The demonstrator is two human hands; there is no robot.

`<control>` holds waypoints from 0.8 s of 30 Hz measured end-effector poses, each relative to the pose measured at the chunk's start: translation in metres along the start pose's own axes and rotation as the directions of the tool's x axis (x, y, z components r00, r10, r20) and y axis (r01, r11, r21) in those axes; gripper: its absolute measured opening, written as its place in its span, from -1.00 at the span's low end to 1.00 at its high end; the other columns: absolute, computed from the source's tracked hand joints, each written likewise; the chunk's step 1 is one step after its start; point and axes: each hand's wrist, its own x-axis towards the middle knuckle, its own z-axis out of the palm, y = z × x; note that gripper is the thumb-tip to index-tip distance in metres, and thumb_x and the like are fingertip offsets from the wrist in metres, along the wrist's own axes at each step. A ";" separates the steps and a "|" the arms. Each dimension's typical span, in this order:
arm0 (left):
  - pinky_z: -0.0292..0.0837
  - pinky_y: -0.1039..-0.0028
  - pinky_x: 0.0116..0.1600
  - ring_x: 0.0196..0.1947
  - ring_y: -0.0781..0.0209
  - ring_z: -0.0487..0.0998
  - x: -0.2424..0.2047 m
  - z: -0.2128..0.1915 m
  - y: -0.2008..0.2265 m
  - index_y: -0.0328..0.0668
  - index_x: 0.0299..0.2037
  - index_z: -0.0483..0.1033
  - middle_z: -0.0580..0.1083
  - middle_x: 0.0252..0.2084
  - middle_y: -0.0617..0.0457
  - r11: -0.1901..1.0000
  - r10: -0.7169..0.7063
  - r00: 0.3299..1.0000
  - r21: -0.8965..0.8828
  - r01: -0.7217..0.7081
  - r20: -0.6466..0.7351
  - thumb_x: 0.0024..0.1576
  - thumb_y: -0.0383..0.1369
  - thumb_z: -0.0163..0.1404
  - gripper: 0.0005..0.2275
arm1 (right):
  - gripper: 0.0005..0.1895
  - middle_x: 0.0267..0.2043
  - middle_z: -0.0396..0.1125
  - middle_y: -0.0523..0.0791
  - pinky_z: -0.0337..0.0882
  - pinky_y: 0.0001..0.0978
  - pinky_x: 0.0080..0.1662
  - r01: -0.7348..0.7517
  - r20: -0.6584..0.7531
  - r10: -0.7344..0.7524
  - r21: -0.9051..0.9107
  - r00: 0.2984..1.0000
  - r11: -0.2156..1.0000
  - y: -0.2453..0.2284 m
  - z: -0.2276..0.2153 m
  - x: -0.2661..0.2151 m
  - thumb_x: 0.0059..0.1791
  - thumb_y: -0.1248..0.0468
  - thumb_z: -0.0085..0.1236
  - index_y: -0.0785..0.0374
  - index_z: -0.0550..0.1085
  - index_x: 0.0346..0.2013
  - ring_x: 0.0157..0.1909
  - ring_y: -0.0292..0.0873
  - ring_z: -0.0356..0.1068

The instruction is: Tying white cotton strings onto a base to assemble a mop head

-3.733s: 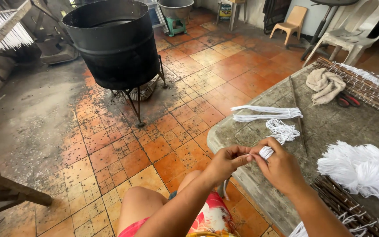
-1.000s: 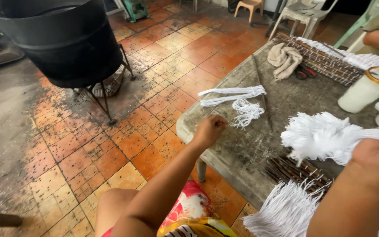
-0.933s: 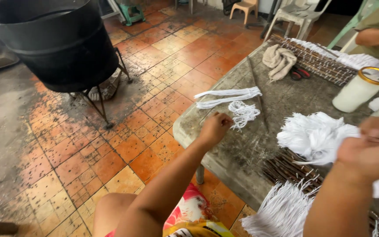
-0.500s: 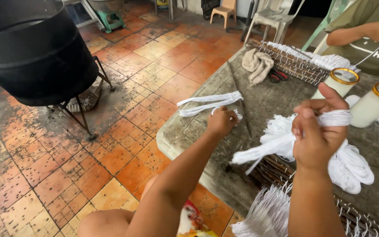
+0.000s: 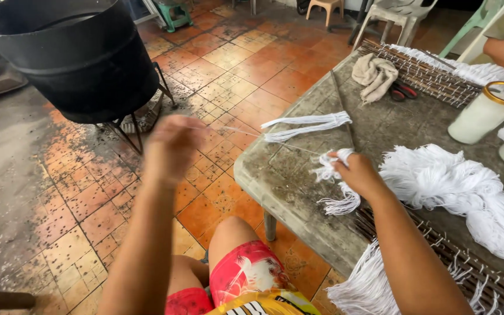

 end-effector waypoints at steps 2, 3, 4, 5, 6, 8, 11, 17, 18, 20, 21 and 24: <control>0.59 0.32 0.07 -0.20 0.01 0.64 -0.004 -0.057 0.028 -0.14 -0.26 0.42 0.53 -0.27 -0.03 0.976 0.024 0.968 -0.205 -0.077 -0.250 0.25 -0.55 -0.04 -0.91 | -0.75 -0.34 0.55 0.07 0.47 -0.03 -0.16 -0.015 -0.046 0.014 -0.029 0.999 0.999 0.024 0.011 0.011 0.02 0.17 0.15 0.01 0.67 -0.06 -0.17 0.21 0.54; 0.64 0.33 0.09 -0.13 0.06 0.67 -0.009 -0.081 0.041 -0.07 -0.29 0.41 0.54 -0.26 0.03 0.955 0.186 0.908 -0.147 -0.256 -0.376 0.28 -0.50 0.01 -0.88 | -0.74 -0.32 0.56 -0.02 0.48 -0.09 -0.10 0.003 -0.103 -0.010 -0.075 0.995 0.997 0.033 0.017 0.015 0.03 0.15 0.15 -0.05 0.66 -0.03 -0.14 0.12 0.55; 0.68 0.34 0.12 -0.07 0.11 0.71 -0.015 -0.105 0.054 0.00 -0.33 0.40 0.55 -0.25 0.09 0.906 0.338 0.807 -0.065 -0.418 -0.484 0.30 -0.45 0.07 -0.84 | -0.73 -0.30 0.56 -0.11 0.50 -0.16 -0.05 0.016 -0.158 -0.035 -0.120 0.987 0.993 0.042 0.023 0.019 0.04 0.13 0.16 -0.10 0.65 0.00 -0.11 0.03 0.55; 0.68 0.34 0.12 -0.07 0.11 0.71 -0.022 -0.113 0.062 0.00 -0.33 0.40 0.55 -0.25 0.09 0.907 0.340 0.805 -0.058 -0.418 -0.487 0.30 -0.45 0.07 -0.84 | -0.73 -0.30 0.56 -0.11 0.50 -0.16 -0.05 0.019 -0.152 -0.036 -0.115 0.988 0.993 0.037 0.022 0.019 0.04 0.13 0.16 -0.10 0.65 0.00 -0.11 0.03 0.55; 0.72 0.41 0.04 -0.12 0.17 0.74 -0.030 -0.121 0.070 0.04 -0.23 0.37 0.58 -0.22 0.10 0.896 0.436 0.722 0.183 -0.405 -0.538 0.35 -0.38 0.01 -0.89 | -0.58 -0.09 0.48 0.03 0.39 -0.06 0.10 0.053 -0.249 -0.075 -0.095 0.966 0.994 0.031 0.021 0.019 -0.03 0.17 0.25 0.00 0.58 0.14 0.06 0.14 0.45; 0.75 0.48 -0.03 -0.16 0.23 0.77 -0.036 -0.135 0.061 0.09 -0.14 0.35 0.62 -0.19 0.12 0.837 0.544 0.628 0.417 -0.355 -0.557 0.40 -0.32 -0.04 -0.94 | -0.38 0.13 0.41 0.16 0.28 0.05 0.24 0.096 -0.343 -0.115 -0.073 0.932 0.993 0.013 0.014 0.015 -0.10 0.21 0.33 0.11 0.51 0.28 0.22 0.26 0.35; 0.58 0.40 -0.29 -0.49 0.15 0.63 -0.026 -0.121 0.008 -0.14 -0.23 0.58 0.54 -0.47 0.00 0.575 0.478 0.833 0.816 -0.057 -0.279 0.39 -0.40 0.05 -0.87 | -0.30 0.19 0.34 0.10 0.39 0.00 0.07 0.013 -0.319 0.057 0.214 0.946 0.977 -0.008 0.009 0.009 -0.07 0.23 0.27 -0.13 0.41 0.39 0.03 0.15 0.43; 0.53 -0.14 0.02 -0.14 -0.48 0.59 0.007 0.065 -0.101 -0.40 -0.03 0.60 0.59 -0.18 -0.35 -0.005 -0.376 0.548 0.589 -0.808 0.748 0.19 -0.61 -0.08 -0.78 | -0.61 0.00 0.50 0.04 -0.02 -0.69 -0.70 -0.042 0.076 -0.051 0.873 0.996 0.486 0.012 0.055 0.015 0.06 0.39 -0.11 0.24 0.45 0.18 -0.69 -0.45 0.14; 0.58 -0.01 -0.04 -0.17 -0.28 0.64 0.005 0.100 -0.113 -0.06 -0.06 0.60 0.59 -0.21 -0.14 0.101 -0.333 0.675 0.736 -0.669 0.659 0.22 -0.38 -0.05 -0.82 | -0.61 -0.05 0.51 0.04 0.11 -0.62 -0.63 -0.123 0.182 -0.113 0.908 0.977 0.400 0.034 0.071 0.021 0.01 0.45 -0.01 0.25 0.47 0.14 -0.59 -0.34 0.28; 0.62 0.12 -0.10 -0.21 -0.08 0.70 0.005 0.149 -0.120 0.29 -0.09 0.61 0.59 -0.25 0.07 0.219 -0.306 0.780 0.838 -0.501 0.546 0.25 -0.14 -0.03 -0.85 | -0.59 -0.10 0.52 0.03 0.25 -0.54 -0.56 -0.213 0.279 -0.178 0.924 0.944 0.318 0.054 0.084 0.026 -0.04 0.51 0.09 0.26 0.49 0.11 -0.49 -0.22 0.43; 0.62 0.07 -0.13 -0.23 -0.15 0.69 0.006 0.162 -0.115 0.15 -0.14 0.63 0.60 -0.28 -0.01 0.179 -0.295 0.791 0.845 -0.505 0.535 0.21 -0.18 -0.01 -0.84 | -0.73 -0.24 0.49 0.02 0.32 -0.45 -0.53 -0.228 0.282 -0.181 0.936 0.942 0.269 0.052 0.081 0.024 -0.05 0.52 0.16 0.30 0.50 -0.07 -0.46 -0.12 0.46; 0.62 0.08 -0.14 -0.24 -0.14 0.70 0.029 0.159 -0.113 0.12 -0.15 0.64 0.61 -0.32 0.00 0.105 -0.245 0.849 0.883 -0.457 0.468 0.19 -0.21 0.00 -0.84 | -0.94 -0.45 0.41 -0.03 0.35 -0.43 -0.56 -0.230 0.266 -0.112 0.937 0.957 0.263 0.052 0.069 0.026 -0.01 0.39 0.23 0.29 0.51 -0.26 -0.50 -0.12 0.43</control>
